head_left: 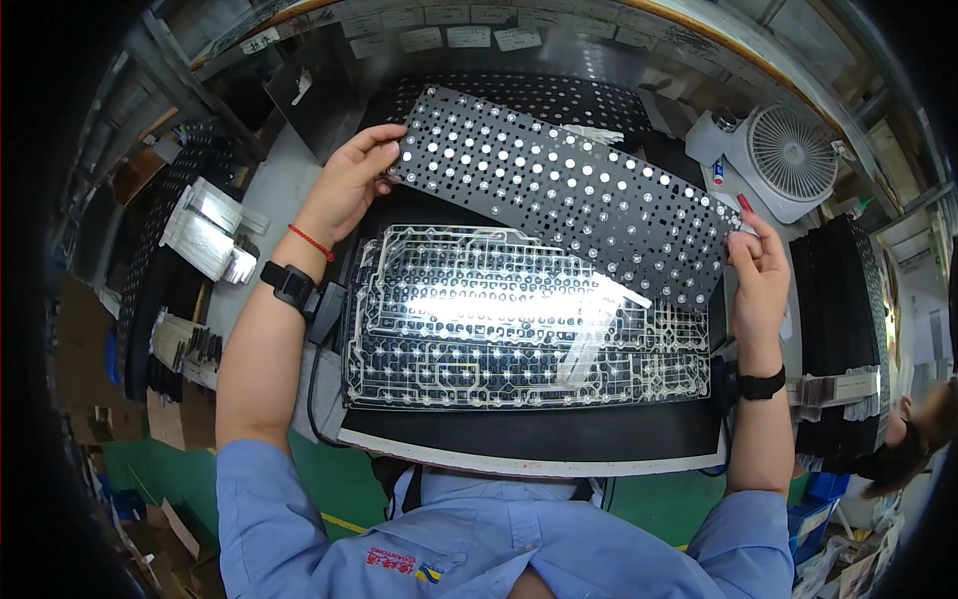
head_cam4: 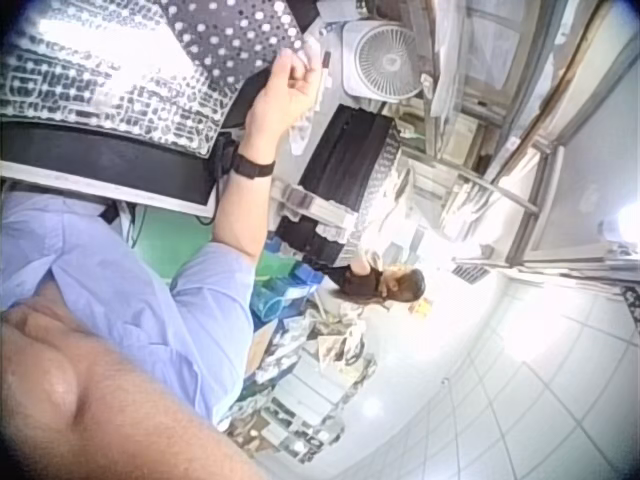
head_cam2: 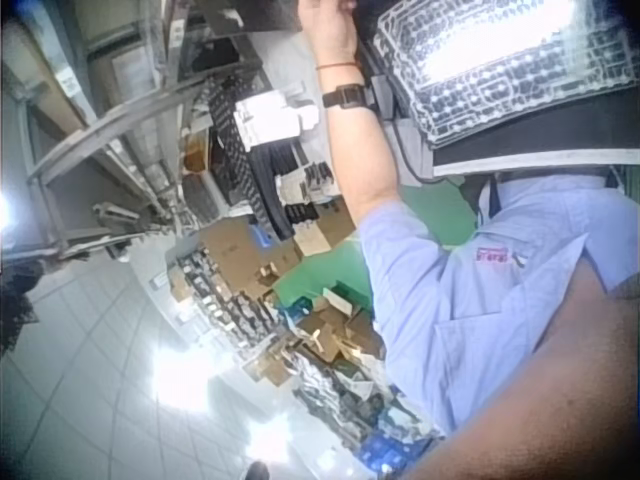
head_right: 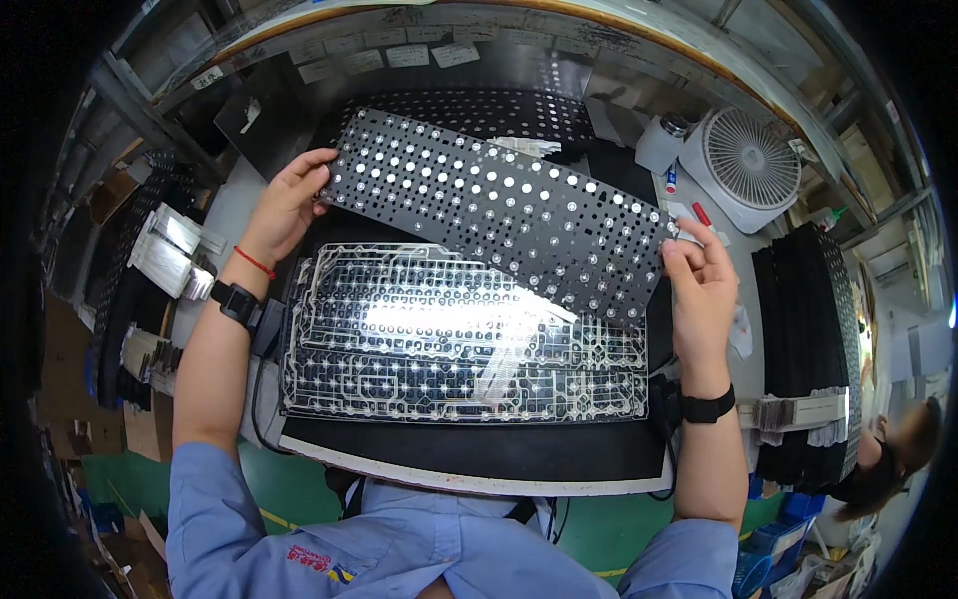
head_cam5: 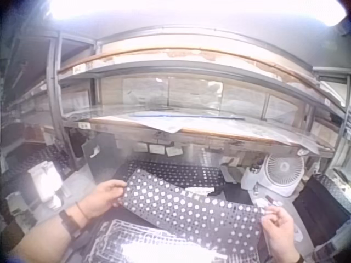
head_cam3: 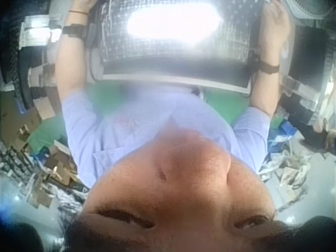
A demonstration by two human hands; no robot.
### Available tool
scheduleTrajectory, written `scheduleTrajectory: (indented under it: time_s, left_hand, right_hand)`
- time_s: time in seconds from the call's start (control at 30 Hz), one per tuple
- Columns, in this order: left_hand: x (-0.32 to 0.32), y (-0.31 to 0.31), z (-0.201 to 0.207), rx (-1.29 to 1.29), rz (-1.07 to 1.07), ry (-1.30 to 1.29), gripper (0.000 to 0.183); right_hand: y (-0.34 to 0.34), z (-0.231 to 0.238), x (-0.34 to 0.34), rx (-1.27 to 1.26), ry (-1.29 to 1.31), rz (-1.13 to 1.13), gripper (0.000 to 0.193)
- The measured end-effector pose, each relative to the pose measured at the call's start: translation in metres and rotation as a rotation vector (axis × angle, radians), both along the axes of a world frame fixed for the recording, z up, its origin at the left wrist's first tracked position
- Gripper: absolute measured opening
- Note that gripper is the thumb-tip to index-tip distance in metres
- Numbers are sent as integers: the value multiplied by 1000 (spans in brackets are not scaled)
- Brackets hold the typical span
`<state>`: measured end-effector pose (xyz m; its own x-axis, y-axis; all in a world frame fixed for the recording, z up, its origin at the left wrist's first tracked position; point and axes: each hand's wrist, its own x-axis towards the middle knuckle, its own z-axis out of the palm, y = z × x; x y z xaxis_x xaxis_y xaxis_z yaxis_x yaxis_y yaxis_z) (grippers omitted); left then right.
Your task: The recorder is handling and stacking keyboard circuit layers and plastic sheets on a workbench.
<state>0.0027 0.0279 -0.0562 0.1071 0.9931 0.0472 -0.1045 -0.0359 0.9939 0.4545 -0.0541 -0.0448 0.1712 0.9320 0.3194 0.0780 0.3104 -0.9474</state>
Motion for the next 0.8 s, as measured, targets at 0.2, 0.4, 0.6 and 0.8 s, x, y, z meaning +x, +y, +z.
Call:
scheduleTrajectory:
  time_s: [0.2, 0.4, 0.6, 0.8]
  left_hand:
    - [-10, 6, -4, -203, -102, 100, 17]
    - [-12, 8, -5, -74, 76, -76, 15]
    - [-5, 7, 0, -59, 258, -174, 27]
    - [-18, 10, -10, -87, 100, -90, 33]
  right_hand:
    - [-1, 3, -4, 11, -2, 32, 38]
    - [-2, 5, -3, 13, -69, 4, 35]
    - [2, 2, -3, -123, -137, -79, 29]
    - [4, -10, 3, -408, -391, 79, 18]
